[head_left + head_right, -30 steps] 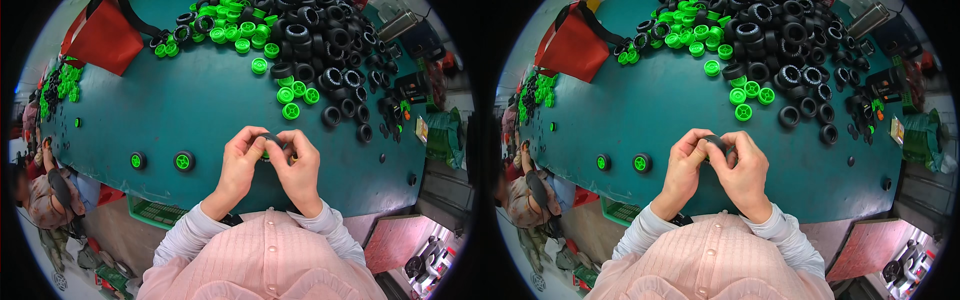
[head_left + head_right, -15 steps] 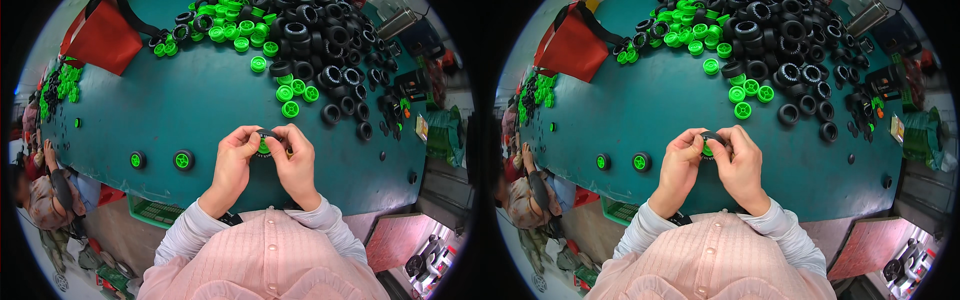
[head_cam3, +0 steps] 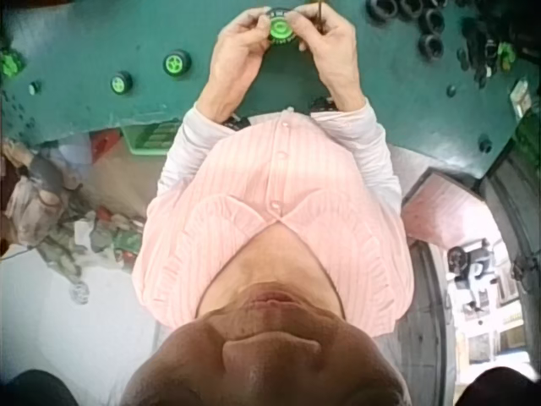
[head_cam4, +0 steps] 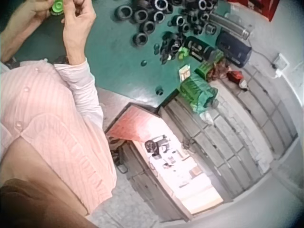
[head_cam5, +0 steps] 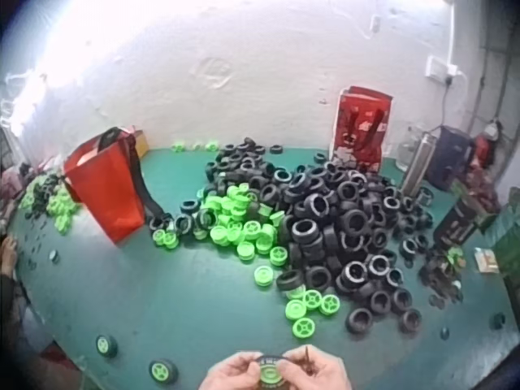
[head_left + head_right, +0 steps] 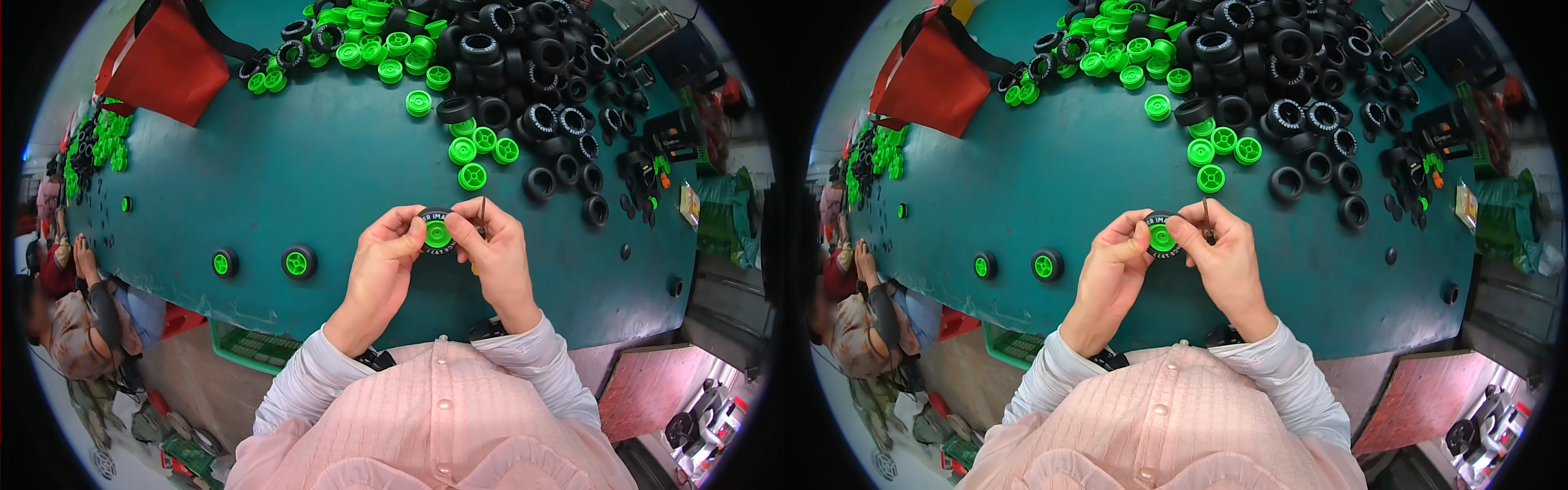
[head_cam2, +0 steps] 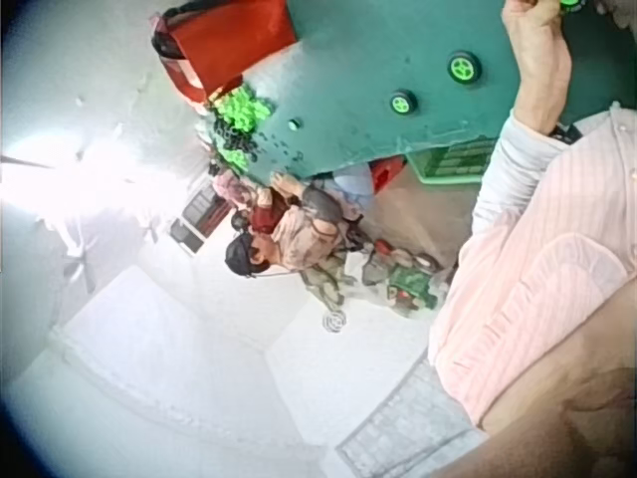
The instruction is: Assemble rubber tires onto green plastic toy wheel rims.
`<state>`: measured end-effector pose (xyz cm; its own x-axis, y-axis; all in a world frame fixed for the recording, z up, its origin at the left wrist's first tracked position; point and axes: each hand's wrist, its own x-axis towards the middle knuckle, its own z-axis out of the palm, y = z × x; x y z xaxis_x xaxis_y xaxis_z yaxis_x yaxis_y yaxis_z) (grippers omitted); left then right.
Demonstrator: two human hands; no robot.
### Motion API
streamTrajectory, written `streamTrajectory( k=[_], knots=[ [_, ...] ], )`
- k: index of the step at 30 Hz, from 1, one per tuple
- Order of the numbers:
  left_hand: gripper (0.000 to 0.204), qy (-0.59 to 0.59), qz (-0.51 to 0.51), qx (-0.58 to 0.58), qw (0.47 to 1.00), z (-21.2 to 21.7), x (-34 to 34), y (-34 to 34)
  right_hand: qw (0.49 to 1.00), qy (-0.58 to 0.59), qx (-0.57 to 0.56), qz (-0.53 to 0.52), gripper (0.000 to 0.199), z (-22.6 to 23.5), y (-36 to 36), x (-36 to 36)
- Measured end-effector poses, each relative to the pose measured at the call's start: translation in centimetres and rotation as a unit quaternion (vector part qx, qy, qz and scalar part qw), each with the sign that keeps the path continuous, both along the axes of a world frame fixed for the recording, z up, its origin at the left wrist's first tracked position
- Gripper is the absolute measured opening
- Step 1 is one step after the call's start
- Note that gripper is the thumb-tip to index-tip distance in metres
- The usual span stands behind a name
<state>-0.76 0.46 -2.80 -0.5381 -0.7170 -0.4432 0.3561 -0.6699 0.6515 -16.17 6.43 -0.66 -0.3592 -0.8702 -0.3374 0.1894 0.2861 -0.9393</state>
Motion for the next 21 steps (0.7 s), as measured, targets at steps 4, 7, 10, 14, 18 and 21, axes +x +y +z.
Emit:
streamTrajectory(
  k=[4, 7, 10, 14, 18, 21],
  knots=[
    [0.026, -0.039, -0.041, -0.065, 0.996, 0.4, 0.2, -0.4, 0.997, 0.061, -0.032, 0.022, 0.017, -0.8, -0.1, -0.7],
    [0.026, -0.053, -0.023, -0.063, 0.996, 0.8, 0.0, -0.3, 0.990, 0.135, -0.043, 0.017, 0.017, -0.7, 0.5, -0.2],
    [0.026, -0.089, -0.034, -0.139, 0.986, 1.1, 0.0, -0.1, 0.988, 0.148, -0.033, 0.020, 0.018, -0.4, 1.0, 0.0],
    [0.026, -0.121, -0.060, -0.230, 0.964, 1.1, 0.3, -0.2, 0.971, 0.216, -0.099, 0.026, 0.017, -0.4, 1.0, 0.2],
    [0.025, -0.065, -0.052, -0.121, 0.989, 0.7, 0.3, 0.3, 0.997, 0.033, -0.034, 0.058, 0.016, 0.0, 0.6, -1.5],
    [0.025, -0.058, -0.052, -0.087, 0.993, 0.4, -0.2, 0.2, 0.993, 0.083, -0.057, 0.057, 0.017, -1.4, 0.3, -1.7]
  ],
)
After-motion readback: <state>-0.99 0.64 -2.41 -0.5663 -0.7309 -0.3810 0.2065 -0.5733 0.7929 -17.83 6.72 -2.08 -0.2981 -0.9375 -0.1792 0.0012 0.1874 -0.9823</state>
